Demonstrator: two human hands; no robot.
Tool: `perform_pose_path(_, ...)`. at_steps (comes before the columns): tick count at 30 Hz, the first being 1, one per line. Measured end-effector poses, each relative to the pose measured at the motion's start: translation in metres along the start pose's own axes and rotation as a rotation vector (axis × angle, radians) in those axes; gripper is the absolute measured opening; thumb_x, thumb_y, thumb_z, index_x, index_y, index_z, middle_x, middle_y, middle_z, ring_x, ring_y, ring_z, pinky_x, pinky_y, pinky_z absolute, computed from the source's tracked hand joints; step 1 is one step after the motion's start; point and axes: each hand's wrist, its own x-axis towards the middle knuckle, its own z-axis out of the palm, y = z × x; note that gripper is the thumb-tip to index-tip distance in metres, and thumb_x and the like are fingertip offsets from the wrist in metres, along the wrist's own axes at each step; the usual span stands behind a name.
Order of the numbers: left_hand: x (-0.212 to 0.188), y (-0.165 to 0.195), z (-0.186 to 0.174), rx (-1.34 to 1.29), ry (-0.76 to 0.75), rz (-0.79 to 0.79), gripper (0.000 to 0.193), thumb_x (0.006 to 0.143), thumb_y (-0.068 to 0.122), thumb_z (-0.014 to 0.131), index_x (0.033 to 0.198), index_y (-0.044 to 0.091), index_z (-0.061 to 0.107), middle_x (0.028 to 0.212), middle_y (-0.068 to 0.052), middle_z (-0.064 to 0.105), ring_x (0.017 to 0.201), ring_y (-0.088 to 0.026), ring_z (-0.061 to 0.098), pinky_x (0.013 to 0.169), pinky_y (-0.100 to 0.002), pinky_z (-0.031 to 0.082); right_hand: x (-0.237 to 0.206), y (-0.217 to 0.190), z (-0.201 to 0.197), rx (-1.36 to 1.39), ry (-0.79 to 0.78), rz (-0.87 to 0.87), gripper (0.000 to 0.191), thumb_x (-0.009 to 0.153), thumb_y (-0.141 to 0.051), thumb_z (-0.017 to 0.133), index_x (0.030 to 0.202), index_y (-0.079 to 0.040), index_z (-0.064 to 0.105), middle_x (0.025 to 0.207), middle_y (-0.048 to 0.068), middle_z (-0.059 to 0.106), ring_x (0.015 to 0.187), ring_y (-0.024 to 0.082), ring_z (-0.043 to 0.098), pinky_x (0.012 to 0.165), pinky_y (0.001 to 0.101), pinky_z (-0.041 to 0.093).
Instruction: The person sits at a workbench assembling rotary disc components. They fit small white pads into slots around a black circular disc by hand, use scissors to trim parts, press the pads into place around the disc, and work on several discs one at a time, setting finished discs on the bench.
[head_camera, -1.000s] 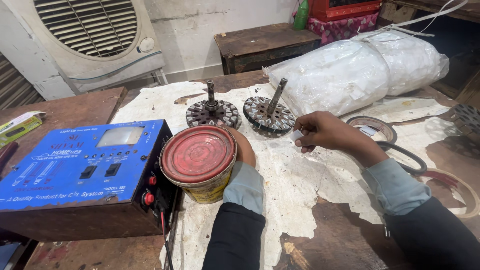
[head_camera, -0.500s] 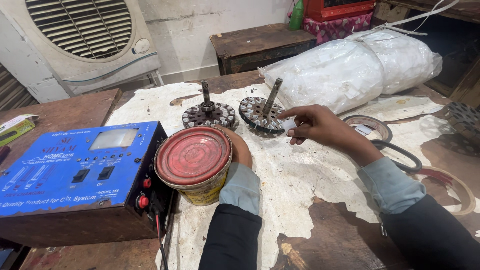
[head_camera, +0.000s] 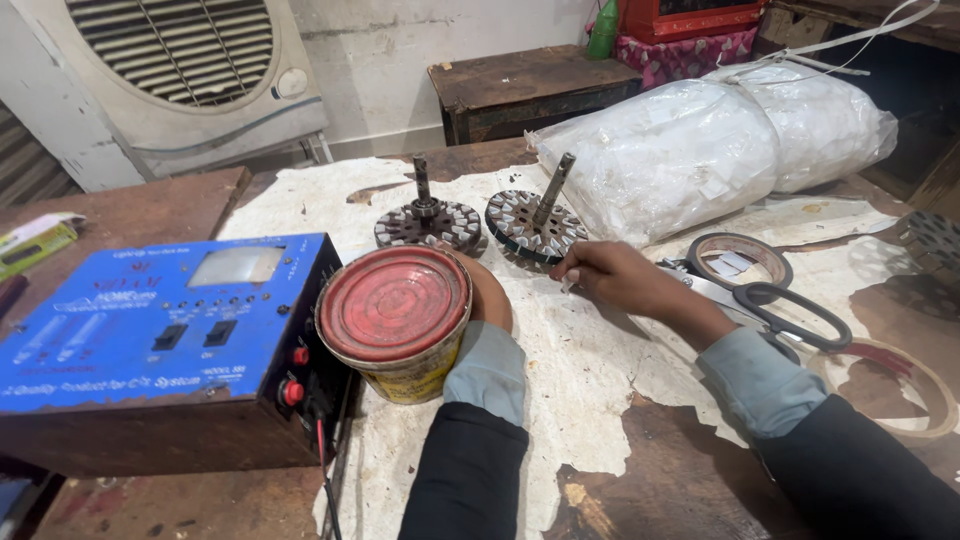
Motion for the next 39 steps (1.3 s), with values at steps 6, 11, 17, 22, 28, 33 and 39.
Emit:
perform_pose_path(6,0.002,0.0,0.0,-0.01,-0.002,-0.011,0.045,0.085,0.002,0.059,0.125,-0.004,0.04,0.116,-0.024,0.049,0.104,-0.037,0.055,0.093,-0.048,0.042,-0.002,-0.003,0.007,0.024,0.198,-0.145,0.016,0.102,-0.017,0.055,0.104,-0.003,0.063,0.118,0.009,0.073,0.106,0.021,0.069,0.086,0.0379,0.053)
perform_pose_path(11,0.0,-0.005,0.0,-0.014,-0.009,-0.015,0.045,0.084,0.002,0.059,0.123,-0.004,0.04,0.115,-0.023,0.05,0.103,-0.036,0.056,0.092,-0.048,0.043,-0.003,0.004,0.007,-0.051,0.235,0.062,0.017,0.103,-0.019,0.051,0.112,-0.006,0.059,0.103,0.014,0.073,0.093,0.028,0.069,0.082,0.0444,0.051)
perform_pose_path(17,0.005,-0.01,0.005,-0.005,-0.017,-0.021,0.044,0.082,0.002,0.06,0.122,-0.003,0.04,0.113,-0.022,0.05,0.101,-0.035,0.056,0.091,-0.048,0.043,0.0,0.007,0.005,-0.079,0.273,0.111,0.018,0.105,-0.019,0.049,0.111,-0.005,0.059,0.1,0.015,0.074,0.089,0.029,0.07,0.081,0.0455,0.049)
perform_pose_path(22,0.004,-0.013,0.015,-0.017,-0.032,-0.024,0.044,0.081,0.002,0.06,0.12,-0.003,0.04,0.111,-0.022,0.05,0.099,-0.035,0.056,0.09,-0.047,0.044,0.001,0.005,0.0,-0.103,0.289,0.162,0.019,0.104,-0.017,0.049,0.113,-0.003,0.06,0.089,0.017,0.074,0.081,0.029,0.07,0.077,0.0435,0.051)
perform_pose_path(28,-0.001,-0.013,0.021,-0.055,-0.081,0.033,0.044,0.079,0.002,0.06,0.118,-0.002,0.04,0.109,-0.021,0.051,0.097,-0.034,0.057,0.089,-0.047,0.045,0.0,0.002,0.0,-0.093,0.291,0.139,0.019,0.103,-0.014,0.05,0.109,-0.001,0.062,0.083,0.016,0.073,0.074,0.028,0.068,0.073,0.0431,0.052)
perform_pose_path(33,-0.005,-0.01,0.023,-0.046,-0.113,0.295,0.044,0.075,-0.002,0.059,0.115,-0.002,0.041,0.11,-0.022,0.048,0.102,-0.037,0.052,0.088,-0.05,0.042,-0.001,0.001,-0.001,-0.093,0.289,0.087,0.017,0.1,-0.01,0.05,0.105,-0.001,0.062,0.082,0.015,0.074,0.076,0.027,0.071,0.074,0.0417,0.053)
perform_pose_path(39,-0.001,-0.006,0.023,-0.133,-0.141,0.152,0.037,0.081,-0.002,0.053,0.116,-0.002,0.04,0.11,-0.02,0.049,0.097,-0.031,0.054,0.088,-0.047,0.045,-0.002,-0.003,-0.001,-0.114,0.277,0.099,0.018,0.102,-0.011,0.049,0.104,0.0,0.063,0.084,0.016,0.074,0.077,0.028,0.07,0.075,0.0427,0.053)
